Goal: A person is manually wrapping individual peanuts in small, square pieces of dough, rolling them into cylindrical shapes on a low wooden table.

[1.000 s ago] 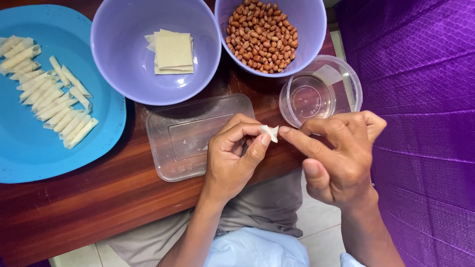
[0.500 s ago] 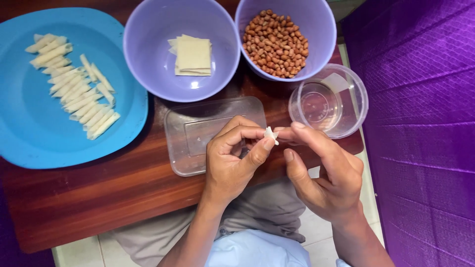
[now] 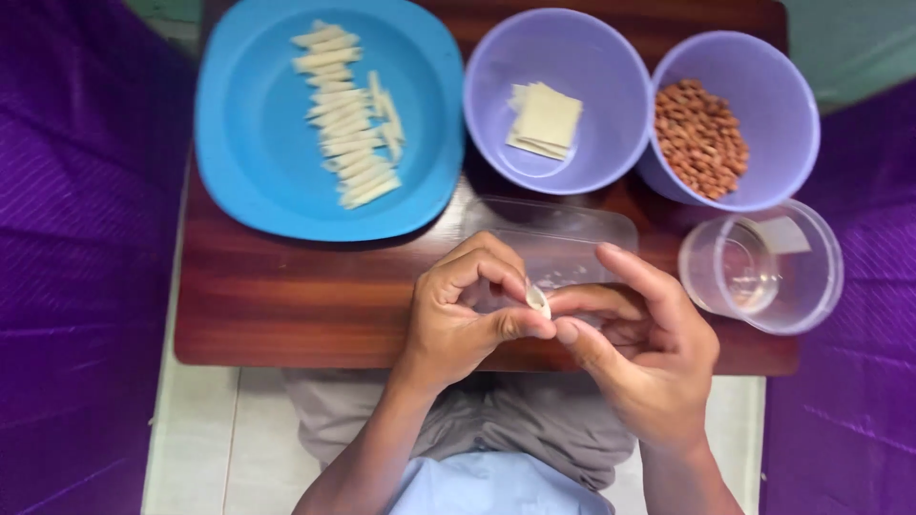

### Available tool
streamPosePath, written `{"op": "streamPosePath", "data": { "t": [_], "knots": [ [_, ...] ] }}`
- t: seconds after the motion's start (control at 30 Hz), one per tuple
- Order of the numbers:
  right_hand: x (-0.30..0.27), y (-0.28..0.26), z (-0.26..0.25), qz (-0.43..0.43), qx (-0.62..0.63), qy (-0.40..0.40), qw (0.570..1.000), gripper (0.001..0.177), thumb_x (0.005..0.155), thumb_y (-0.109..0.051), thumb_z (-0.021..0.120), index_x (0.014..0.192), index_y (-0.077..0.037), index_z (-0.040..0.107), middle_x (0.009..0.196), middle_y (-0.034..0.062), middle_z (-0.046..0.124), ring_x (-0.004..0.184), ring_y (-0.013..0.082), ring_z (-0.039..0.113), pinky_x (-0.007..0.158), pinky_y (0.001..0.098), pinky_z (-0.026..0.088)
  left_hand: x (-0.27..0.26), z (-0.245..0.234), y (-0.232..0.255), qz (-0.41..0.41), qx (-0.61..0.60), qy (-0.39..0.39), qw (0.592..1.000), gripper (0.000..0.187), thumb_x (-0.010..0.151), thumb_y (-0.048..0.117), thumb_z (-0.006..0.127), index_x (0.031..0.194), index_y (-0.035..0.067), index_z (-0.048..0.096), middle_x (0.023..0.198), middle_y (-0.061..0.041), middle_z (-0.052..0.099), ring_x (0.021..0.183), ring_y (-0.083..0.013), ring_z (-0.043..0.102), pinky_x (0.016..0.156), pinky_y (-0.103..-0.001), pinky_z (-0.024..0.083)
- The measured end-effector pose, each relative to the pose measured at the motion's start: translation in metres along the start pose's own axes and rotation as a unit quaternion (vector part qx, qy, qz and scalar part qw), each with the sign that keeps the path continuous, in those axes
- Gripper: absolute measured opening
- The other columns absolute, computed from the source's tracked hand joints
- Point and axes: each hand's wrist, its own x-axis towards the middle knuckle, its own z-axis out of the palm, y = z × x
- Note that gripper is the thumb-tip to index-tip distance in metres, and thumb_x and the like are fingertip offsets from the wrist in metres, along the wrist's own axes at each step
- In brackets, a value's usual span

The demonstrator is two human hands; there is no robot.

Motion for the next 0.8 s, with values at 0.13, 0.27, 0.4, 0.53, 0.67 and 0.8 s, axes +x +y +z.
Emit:
{"op": "streamPosePath", "data": {
  "t": [0.13,0.27,0.4,0.53,0.67,0.8],
  "knots": [
    [0.021,0.006,0.027,0.073,0.126,-0.072,0.987,0.069,0.080,0.008,0.076,0.143,-0.002,0.051,0.095,0.0189,0.075,0.075,0.0146,0.072,0.062,0.0173,0.058,-0.008,-0.031,0.023,0.014,-0.012,-0.004,1.000,0.026,0.074,0.017,0.086,0.081,0.013,0.061,0.090,0.003,0.059,0.079,-0.0069,0.050,0.074,-0.022,0.040],
    [0.043,-0.007,0.057,0.069,0.121,-0.115,0.984,0.063,0.082,0.011,0.073,0.140,0.000,0.053,0.099,0.0177,0.074,0.081,0.0135,0.070,0.067,0.0160,0.055,-0.012,-0.064,0.038,0.020,-0.009,0.030,0.999,0.029,0.075,0.015,0.086,0.090,0.011,0.062,0.094,0.001,0.060,0.082,-0.0077,0.054,0.076,-0.021,0.045],
    [0.087,-0.043,0.097,-0.123,-0.191,-0.063,0.972,0.046,0.089,0.004,0.079,0.131,0.000,0.061,0.096,0.0086,0.072,0.075,0.0085,0.061,0.064,0.0189,0.050,0.016,-0.102,0.074,0.102,0.219,0.093,0.966,0.007,0.093,0.005,0.068,0.091,0.005,0.061,0.086,0.000,0.059,0.076,-0.0090,0.049,0.073,-0.023,0.044],
    [0.155,-0.040,0.132,-0.274,-0.275,-0.093,0.917,0.039,0.089,0.013,0.072,0.125,0.006,0.059,0.091,0.0144,0.074,0.073,0.0183,0.070,0.068,0.0279,0.058,0.090,-0.137,0.083,0.192,0.319,0.118,0.921,0.009,0.101,0.007,0.065,0.094,0.003,0.061,0.076,0.001,0.054,0.066,-0.0068,0.044,0.060,-0.021,0.039],
    [0.220,0.008,0.154,-0.289,-0.415,-0.065,0.860,0.034,0.075,0.008,0.063,0.109,0.008,0.066,0.077,0.0217,0.072,0.061,0.0368,0.068,0.059,0.0448,0.055,0.143,-0.163,0.051,0.280,0.397,0.144,0.862,0.006,0.091,0.003,0.067,0.097,0.002,0.066,0.087,-0.006,0.066,0.072,-0.0135,0.061,0.063,-0.026,0.052],
    [0.255,0.044,0.164,-0.217,-0.495,-0.019,0.841,0.029,0.073,0.008,0.062,0.101,0.002,0.064,0.083,0.0309,0.069,0.070,0.0531,0.067,0.061,0.0564,0.055,0.148,-0.172,0.027,0.260,0.468,0.142,0.832,0.014,0.088,0.002,0.068,0.102,0.002,0.067,0.089,-0.010,0.065,0.079,-0.0241,0.065,0.072,-0.036,0.054]
  ]
}}
